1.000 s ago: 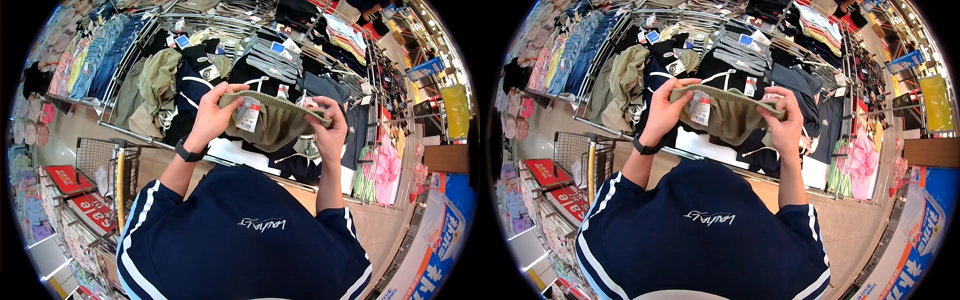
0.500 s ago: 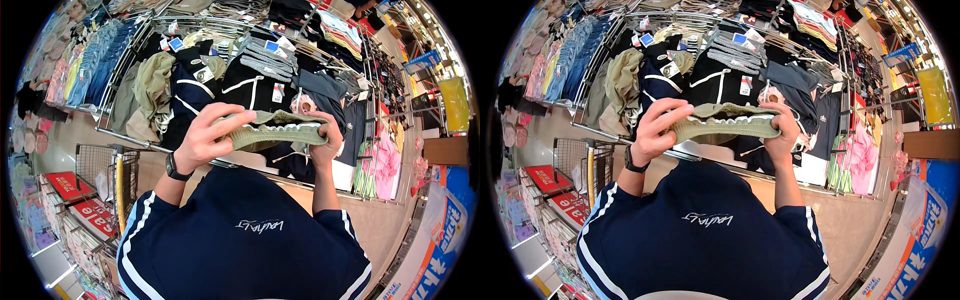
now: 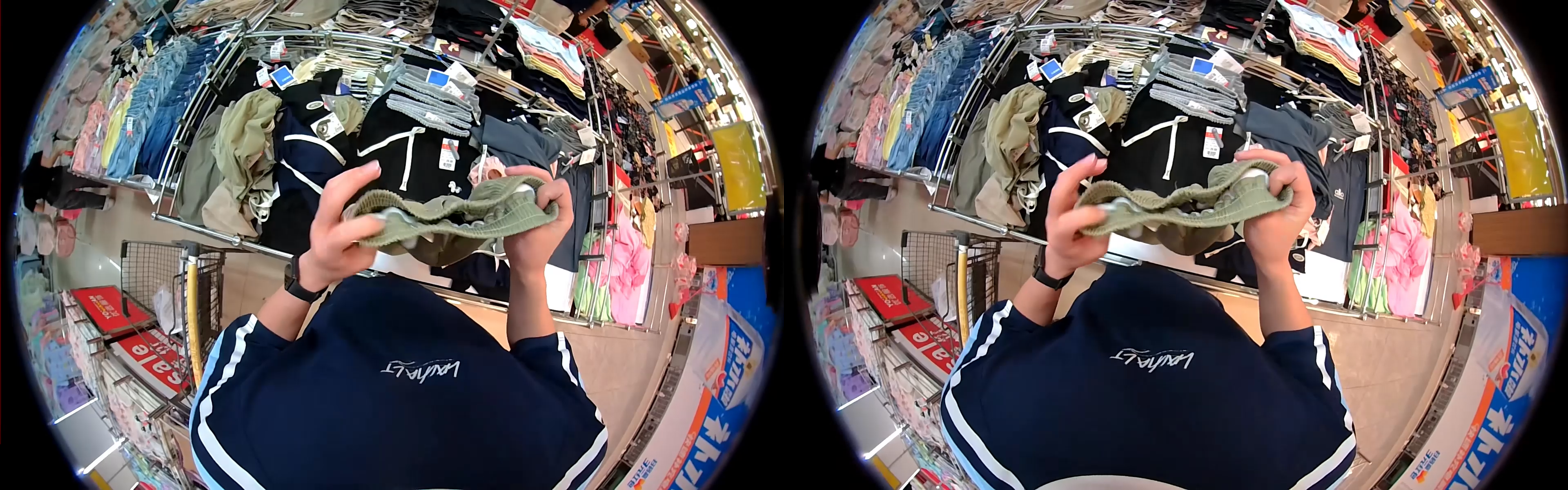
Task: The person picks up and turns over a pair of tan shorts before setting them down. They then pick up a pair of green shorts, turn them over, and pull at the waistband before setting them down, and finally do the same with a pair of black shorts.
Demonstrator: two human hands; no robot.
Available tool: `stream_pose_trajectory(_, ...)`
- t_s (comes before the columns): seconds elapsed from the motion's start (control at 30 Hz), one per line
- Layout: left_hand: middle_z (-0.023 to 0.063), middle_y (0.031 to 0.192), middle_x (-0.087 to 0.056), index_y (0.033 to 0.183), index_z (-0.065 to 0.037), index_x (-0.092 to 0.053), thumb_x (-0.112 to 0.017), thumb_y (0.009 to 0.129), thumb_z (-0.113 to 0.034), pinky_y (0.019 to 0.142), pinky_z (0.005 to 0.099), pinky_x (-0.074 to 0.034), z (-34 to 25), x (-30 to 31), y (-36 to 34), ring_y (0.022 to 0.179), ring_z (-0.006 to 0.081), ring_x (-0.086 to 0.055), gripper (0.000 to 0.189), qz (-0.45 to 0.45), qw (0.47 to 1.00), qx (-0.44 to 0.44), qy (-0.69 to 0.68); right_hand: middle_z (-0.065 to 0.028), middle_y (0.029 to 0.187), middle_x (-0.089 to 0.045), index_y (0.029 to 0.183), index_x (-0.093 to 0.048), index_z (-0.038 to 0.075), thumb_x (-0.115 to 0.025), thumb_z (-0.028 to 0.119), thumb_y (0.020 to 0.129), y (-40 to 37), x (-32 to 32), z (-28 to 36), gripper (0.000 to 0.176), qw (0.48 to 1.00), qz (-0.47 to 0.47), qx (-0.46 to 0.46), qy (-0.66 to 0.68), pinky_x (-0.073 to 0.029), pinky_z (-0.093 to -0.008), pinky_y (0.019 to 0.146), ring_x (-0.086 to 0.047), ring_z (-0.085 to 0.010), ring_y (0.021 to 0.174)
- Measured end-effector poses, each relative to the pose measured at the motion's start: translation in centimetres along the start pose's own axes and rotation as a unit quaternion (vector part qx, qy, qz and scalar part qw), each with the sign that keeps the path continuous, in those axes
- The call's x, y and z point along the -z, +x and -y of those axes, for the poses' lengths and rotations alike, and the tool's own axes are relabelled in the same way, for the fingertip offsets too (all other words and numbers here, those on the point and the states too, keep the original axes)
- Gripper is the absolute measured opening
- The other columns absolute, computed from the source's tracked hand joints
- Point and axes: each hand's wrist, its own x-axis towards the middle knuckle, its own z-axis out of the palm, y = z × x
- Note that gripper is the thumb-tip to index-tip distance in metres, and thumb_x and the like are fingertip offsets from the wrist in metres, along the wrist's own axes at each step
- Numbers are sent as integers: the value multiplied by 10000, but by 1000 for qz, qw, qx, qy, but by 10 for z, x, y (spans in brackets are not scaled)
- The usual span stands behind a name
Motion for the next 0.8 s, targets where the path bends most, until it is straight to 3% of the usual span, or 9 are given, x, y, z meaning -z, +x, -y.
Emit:
stream_pose_trajectory(0.1,281,1444,-312,1318,-37,-415,-812,646,-142,1081,483,-317,3,-38,-9,1318,414,-376,788,-59,983,106,-135,-209,1052,-617,806,-374,86,-599,11,884,5,-12,6,250,991,-46,-64,112,-520,-283,732,-614,-186,838)
stream_pose_trajectory(0.17,247,1375,-404,1335,2,-405,-810,632,-287,1088,470,-286,3,-58,-14,1274,422,-390,861,78,971,185,-131,-205,1053,-616,821,-378,90,-569,91,930,8,-22,15,220,979,-58,-94,174,-524,-290,732,-614,-183,835)
stream_pose_trajectory(0.33,95,1216,-531,1313,-11,-456,-734,789,-120,925,300,-449,29,-147,-114,1080,150,-523,603,108,892,335,-284,-143,1179,-554,1065,-497,84,-538,328,959,1,-14,12,269,920,-67,-175,344,-464,-443,940,-562,-260,1060)
stream_pose_trajectory(0.37,88,1189,-545,1304,-19,-465,-677,844,-106,924,293,-451,57,-164,-142,1063,134,-525,514,190,839,388,-331,-141,1193,-545,1126,-513,86,-544,348,949,-1,-6,6,318,915,-70,-181,354,-443,-492,975,-543,-288,1117)
stream_pose_trajectory(0.43,65,1121,-576,1307,-44,-461,-555,954,-97,919,276,-462,52,-160,-122,1022,109,-547,369,117,674,498,-533,-143,1208,-535,1181,-528,90,-563,362,933,0,4,-3,370,901,-91,-201,373,-439,-559,988,-523,-326,1183)
stream_pose_trajectory(0.5,89,1298,-537,1374,-71,-431,-448,1005,-311,1009,362,-436,32,-139,-83,1159,207,-537,441,-32,608,498,-617,-101,1070,-559,948,-457,109,-491,260,993,9,3,10,161,899,-22,-209,385,-546,-380,804,-611,-229,905)
stream_pose_trajectory(0.57,119,1455,-431,1444,-92,-369,-327,1001,-481,1114,454,-342,45,-123,-72,1312,300,-441,591,-125,357,501,-778,-135,1021,-575,986,-425,107,-534,218,950,-6,19,-11,159,925,4,-184,332,-540,-345,752,-607,-205,899)
stream_pose_trajectory(0.6,126,1465,-414,1456,-96,-349,-336,989,-494,1127,480,-315,46,-113,-69,1327,315,-423,613,-119,317,443,-830,-144,1007,-582,997,-415,107,-538,204,941,-20,30,-26,166,937,1,-186,297,-534,-328,747,-606,-196,893)
stream_pose_trajectory(0.8,104,1507,-354,1488,-120,-287,-293,989,-504,1140,489,-284,47,-94,-76,1368,311,-365,629,-118,373,408,-825,-91,1125,-562,1221,-429,69,-603,88,908,-71,14,-46,358,960,-38,-272,51,-452,-293,905,-557,-169,1013)
